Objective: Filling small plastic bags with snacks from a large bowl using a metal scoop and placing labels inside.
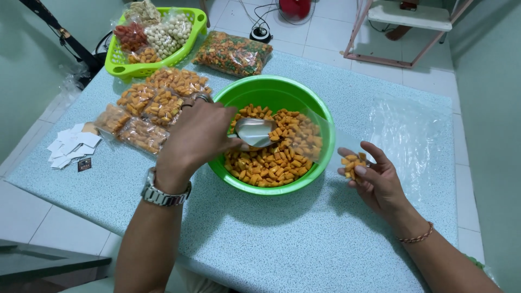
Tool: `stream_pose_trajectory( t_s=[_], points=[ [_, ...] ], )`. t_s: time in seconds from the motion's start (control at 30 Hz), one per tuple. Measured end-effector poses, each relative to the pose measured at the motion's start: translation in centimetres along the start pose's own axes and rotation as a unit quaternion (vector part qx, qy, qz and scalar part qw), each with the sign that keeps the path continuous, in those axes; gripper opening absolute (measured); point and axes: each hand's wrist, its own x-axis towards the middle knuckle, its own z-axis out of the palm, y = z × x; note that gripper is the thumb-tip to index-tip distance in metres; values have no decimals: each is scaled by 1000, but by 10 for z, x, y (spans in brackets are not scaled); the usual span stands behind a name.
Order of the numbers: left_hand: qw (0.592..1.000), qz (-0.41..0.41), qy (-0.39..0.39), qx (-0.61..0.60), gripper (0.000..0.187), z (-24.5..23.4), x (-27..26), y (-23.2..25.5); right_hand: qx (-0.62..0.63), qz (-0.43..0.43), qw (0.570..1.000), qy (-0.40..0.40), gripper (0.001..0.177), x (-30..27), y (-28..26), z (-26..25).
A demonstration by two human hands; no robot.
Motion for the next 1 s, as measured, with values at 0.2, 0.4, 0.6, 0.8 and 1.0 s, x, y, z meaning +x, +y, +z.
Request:
stream_pose_trajectory(
  t_s=[0.2,0.4,0.6,0.8,1.0],
  points=[
    [1000,15,-3,10,34,55,23,-2,1,8,1000,10,57,1,0,5],
    [983,-19,136,118,49,2,4,16,6,16,1000,10,57,0,-2,7],
    [970,-20,187,154,21,-7,18,26,5,34,999,8,58,-1,4,5],
    [990,2,113,89,47,7,21,3,25,44,999,-21,54,-1,9,1],
    [998,-13,28,55,40,-4,13,11,39,65,996,-52,55,3,40,-80]
  ],
)
